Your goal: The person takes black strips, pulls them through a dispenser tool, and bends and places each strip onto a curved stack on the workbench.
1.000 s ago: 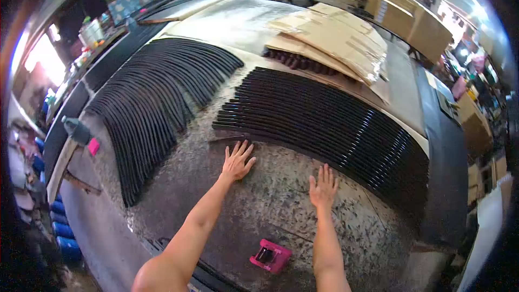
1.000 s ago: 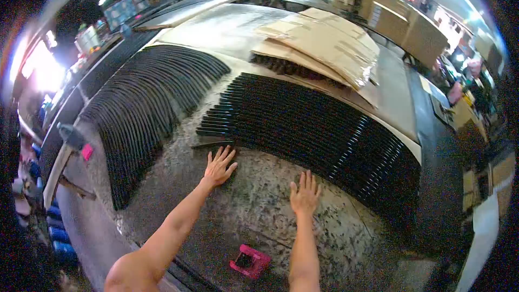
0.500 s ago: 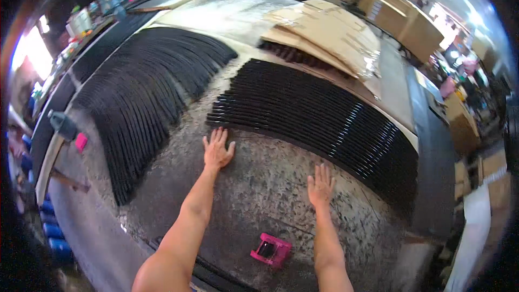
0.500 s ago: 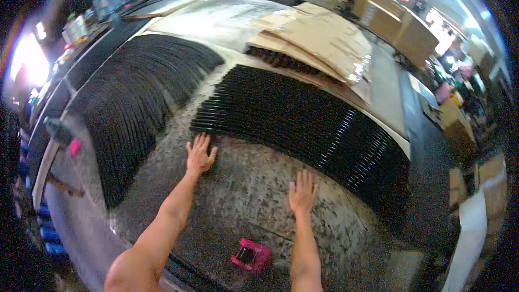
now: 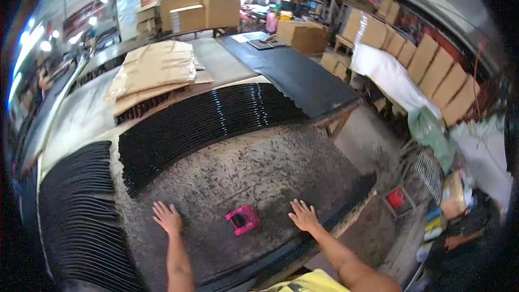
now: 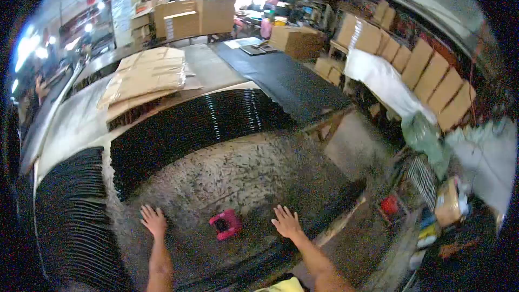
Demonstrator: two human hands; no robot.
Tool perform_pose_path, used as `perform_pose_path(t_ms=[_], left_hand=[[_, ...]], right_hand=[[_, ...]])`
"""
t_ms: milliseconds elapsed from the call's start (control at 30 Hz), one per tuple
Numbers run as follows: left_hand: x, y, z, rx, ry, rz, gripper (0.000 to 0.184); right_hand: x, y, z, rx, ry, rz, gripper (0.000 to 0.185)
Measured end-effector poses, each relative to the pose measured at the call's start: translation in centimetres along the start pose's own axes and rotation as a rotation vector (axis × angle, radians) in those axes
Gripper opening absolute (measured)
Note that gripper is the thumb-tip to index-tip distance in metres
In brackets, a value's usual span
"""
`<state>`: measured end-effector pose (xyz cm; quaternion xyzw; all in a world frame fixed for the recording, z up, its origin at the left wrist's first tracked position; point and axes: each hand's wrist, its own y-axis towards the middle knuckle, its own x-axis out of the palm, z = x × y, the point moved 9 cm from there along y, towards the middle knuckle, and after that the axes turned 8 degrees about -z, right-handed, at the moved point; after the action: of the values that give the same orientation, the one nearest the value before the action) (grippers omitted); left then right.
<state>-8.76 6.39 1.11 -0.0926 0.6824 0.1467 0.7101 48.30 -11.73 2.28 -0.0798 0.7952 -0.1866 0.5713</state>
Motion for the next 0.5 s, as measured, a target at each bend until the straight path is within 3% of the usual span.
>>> perform_pose_path(t_ms=[100,267,367,500], left_hand=[[0.6,-7.9,2.0,0.230,-0.033,0.036,0.058],[-2.5,-20.5,3.6,0.407,-0.308,-0.264,0.057],[-3.7,-26.3,5.1,0.601,-0.464,-0.360,0.052],[-7.0,-34.8,8.5,0.877,-0.488,-0.388,0.052]], right_hand=[[2.3,-4.3,-1.4,-0.006,-0.068,-0.038,0.065],[4.6,-7.5,-3.5,-0.122,0.067,-0.224,0.052],[4.5,-9.7,-5.2,-0.169,-0.072,-0.390,0.054],[5.3,-9.5,-4.9,-0.218,-0.079,-0.305,0.052]])
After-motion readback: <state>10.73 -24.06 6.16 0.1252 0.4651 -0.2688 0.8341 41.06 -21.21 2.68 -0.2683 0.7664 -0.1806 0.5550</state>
